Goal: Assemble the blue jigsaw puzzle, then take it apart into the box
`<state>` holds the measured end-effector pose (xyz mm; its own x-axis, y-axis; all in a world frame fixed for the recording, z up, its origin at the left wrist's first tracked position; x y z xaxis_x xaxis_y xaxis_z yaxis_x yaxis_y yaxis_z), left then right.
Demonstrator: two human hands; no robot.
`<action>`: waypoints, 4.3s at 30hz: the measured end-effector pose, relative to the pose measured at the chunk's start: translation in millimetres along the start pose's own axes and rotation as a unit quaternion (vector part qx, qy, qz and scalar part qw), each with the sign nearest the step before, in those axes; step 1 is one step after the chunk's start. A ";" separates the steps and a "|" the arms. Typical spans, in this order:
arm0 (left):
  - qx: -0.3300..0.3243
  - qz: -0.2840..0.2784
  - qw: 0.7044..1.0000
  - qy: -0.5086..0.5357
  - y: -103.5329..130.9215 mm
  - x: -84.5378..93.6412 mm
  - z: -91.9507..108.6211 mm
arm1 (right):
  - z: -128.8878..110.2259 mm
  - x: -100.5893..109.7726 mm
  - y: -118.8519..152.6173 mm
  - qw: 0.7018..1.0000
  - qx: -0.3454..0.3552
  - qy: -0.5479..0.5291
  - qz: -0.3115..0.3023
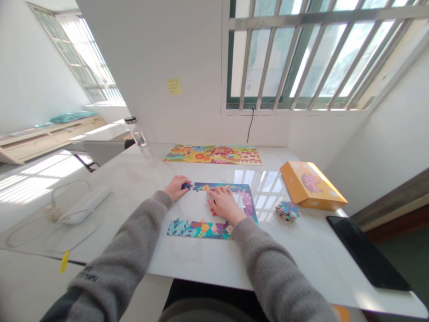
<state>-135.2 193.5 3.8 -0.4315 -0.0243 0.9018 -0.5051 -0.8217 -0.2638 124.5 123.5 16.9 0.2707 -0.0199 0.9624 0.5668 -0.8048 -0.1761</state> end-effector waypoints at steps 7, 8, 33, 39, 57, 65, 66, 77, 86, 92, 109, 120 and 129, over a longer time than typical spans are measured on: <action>-0.019 0.017 1.000 0.003 -0.6 -7.0 6.7 | 0.5 -1.3 0.5 1.000 0.004 0.004 0.008; -0.018 0.013 1.000 0.010 -0.5 -8.5 6.4 | 0.7 -1.6 0.5 1.000 0.004 0.004 0.009; 0.019 -0.019 0.999 0.022 -0.6 -23.2 11.7 | -0.7 -1.6 -0.4 1.000 0.002 -0.009 0.014; 0.020 0.041 0.999 0.018 7.3 -12.7 5.5 | 29.1 21.5 4.1 0.991 -0.009 -0.096 0.092; -0.031 0.049 0.998 0.040 9.7 -6.9 38.2 | 42.4 21.8 28.4 0.991 -0.003 -0.134 -0.024; -0.049 -0.054 0.972 0.225 11.4 -16.8 104.0 | 18.5 24.5 20.2 0.937 -0.012 -0.348 0.033; -0.036 -0.061 0.966 0.249 11.3 -18.3 106.7 | 13.9 22.7 18.3 0.931 -0.014 -0.363 0.040; 0.074 -0.029 0.978 0.192 5.9 -30.3 80.0 | 22.4 21.8 24.3 0.983 0.013 -0.179 0.045; 0.092 -0.027 0.994 0.049 5.4 -29.5 78.2 | 22.1 19.5 30.3 0.992 0.034 -0.108 -0.056; 0.070 -0.014 0.996 0.055 5.6 -35.3 69.6 | 23.9 18.5 30.7 0.992 0.025 -0.108 -0.055; -0.082 0.008 0.979 0.186 11.4 -16.8 98.8 | 29.1 21.9 22.6 0.844 -0.092 -0.524 0.068; -0.110 0.054 0.990 0.069 12.7 -0.6 108.0 | 10.3 12.1 22.6 0.847 -0.116 -0.510 0.091; -0.093 -0.002 0.986 0.139 12.3 -15.9 87.5 | -2.4 31.8 30.9 0.967 0.106 -0.215 0.081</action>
<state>-69.2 134.0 16.2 -0.6047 0.1563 0.7809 -0.6244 -0.7018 -0.3430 148.7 96.5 42.5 0.6421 0.1506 0.7517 0.6250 -0.6706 -0.3996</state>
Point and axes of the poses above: each hand's wrist, its own y-axis away from the middle knuckle, its own x-axis out of the back of the hand, z = x × y, the point moved 3 cm from there along -y, towards the middle knuckle, and after that the axes turned 7 degrees about -z, right-handed, at the moved point
